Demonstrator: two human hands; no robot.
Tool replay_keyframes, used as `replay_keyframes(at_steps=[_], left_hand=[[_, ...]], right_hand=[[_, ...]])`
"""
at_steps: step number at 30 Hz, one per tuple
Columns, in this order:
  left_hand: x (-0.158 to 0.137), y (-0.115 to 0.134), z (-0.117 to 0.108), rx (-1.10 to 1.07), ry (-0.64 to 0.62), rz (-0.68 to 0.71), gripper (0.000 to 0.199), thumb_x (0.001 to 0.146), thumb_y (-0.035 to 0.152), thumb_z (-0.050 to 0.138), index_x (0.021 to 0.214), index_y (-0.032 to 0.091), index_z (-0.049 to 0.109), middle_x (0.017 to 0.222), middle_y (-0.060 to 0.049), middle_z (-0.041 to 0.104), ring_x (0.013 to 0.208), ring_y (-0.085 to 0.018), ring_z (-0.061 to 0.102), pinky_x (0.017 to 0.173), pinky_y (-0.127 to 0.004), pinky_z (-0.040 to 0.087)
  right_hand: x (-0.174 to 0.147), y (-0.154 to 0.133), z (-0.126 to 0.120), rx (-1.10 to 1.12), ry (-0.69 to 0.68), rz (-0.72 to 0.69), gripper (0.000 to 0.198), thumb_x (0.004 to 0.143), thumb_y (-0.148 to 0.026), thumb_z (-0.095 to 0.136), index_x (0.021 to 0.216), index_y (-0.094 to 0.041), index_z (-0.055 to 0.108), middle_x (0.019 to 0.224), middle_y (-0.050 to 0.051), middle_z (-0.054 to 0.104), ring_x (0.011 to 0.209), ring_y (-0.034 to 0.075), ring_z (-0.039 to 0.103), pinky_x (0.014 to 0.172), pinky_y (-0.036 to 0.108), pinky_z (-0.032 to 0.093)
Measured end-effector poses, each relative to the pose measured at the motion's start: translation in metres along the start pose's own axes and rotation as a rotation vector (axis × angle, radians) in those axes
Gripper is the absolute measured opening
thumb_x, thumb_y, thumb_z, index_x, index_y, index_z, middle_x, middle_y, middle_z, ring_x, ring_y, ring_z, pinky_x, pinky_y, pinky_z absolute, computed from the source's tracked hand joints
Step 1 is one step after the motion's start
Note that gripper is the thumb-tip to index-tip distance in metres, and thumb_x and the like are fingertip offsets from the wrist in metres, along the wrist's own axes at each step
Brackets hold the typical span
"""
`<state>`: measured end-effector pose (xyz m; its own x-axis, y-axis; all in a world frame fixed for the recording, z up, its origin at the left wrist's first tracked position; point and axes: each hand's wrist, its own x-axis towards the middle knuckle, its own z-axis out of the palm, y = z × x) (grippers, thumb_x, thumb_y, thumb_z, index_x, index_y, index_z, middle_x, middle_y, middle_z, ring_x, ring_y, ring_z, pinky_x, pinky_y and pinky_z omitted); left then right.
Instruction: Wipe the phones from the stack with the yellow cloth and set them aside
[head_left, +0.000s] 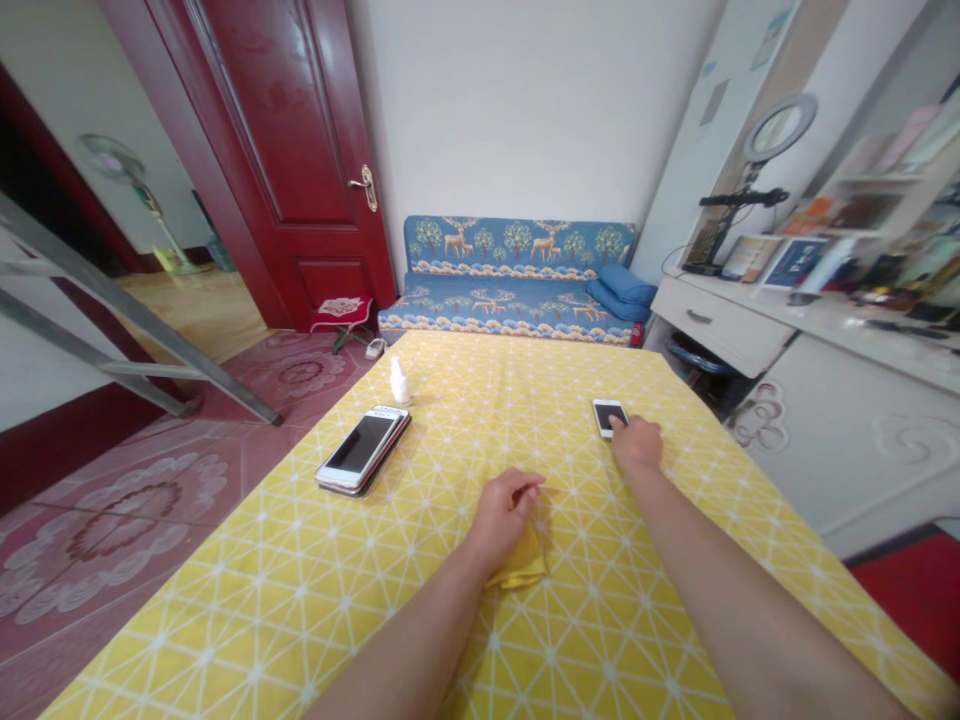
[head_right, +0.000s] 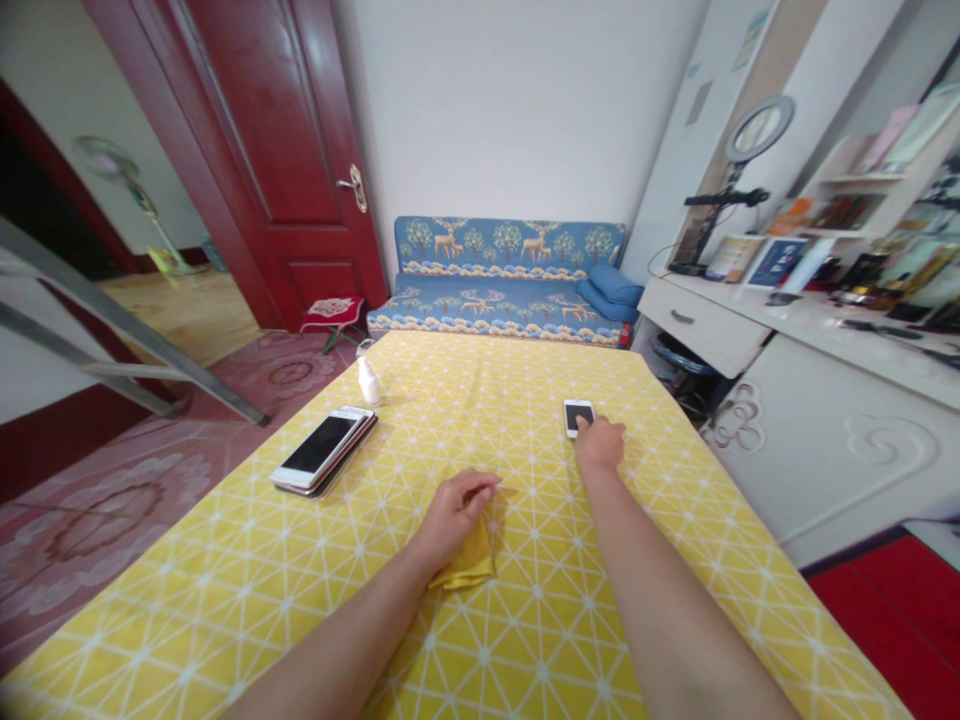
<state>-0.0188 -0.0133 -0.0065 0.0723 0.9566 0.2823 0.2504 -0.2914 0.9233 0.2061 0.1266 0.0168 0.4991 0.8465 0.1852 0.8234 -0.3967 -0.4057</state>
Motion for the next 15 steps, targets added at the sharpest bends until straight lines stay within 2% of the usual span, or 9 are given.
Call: replay_keyframes(at_steps=[5, 10, 15], left_hand=[[-0.001, -0.002, 0.001, 0.003, -0.005, 0.016, 0.023, 0.086, 0.022, 0.053, 0.099, 0.019, 0.071, 0.097, -0.007, 0.069, 0.092, -0.018, 0.062, 0.085, -0.031, 0.046], [0.000, -0.003, 0.001, -0.002, -0.009, 0.021, 0.024, 0.086, 0.023, 0.052, 0.100, 0.019, 0.071, 0.095, -0.007, 0.069, 0.088, -0.018, 0.061, 0.082, -0.031, 0.047], [0.001, -0.001, 0.000, 0.005, -0.008, 0.014, 0.024, 0.086, 0.024, 0.052, 0.099, 0.019, 0.071, 0.094, -0.007, 0.069, 0.088, -0.018, 0.061, 0.082, -0.031, 0.047]], right_hand=[[-0.008, -0.008, -0.002, -0.063, -0.051, 0.030, 0.053, 0.090, -0.049, 0.042, 0.108, -0.005, 0.065, 0.120, 0.030, 0.051, 0.100, 0.035, 0.062, 0.081, 0.045, 0.049], [-0.018, -0.013, -0.002, -0.116, -0.064, -0.068, 0.077, 0.077, -0.066, 0.053, 0.127, -0.006, 0.051, 0.130, 0.028, 0.043, 0.105, 0.038, 0.059, 0.083, 0.047, 0.048], [-0.016, -0.008, -0.002, -0.137, -0.078, -0.101, 0.060, 0.081, -0.058, 0.053, 0.117, -0.011, 0.057, 0.121, 0.023, 0.049, 0.100, 0.034, 0.062, 0.080, 0.045, 0.050]])
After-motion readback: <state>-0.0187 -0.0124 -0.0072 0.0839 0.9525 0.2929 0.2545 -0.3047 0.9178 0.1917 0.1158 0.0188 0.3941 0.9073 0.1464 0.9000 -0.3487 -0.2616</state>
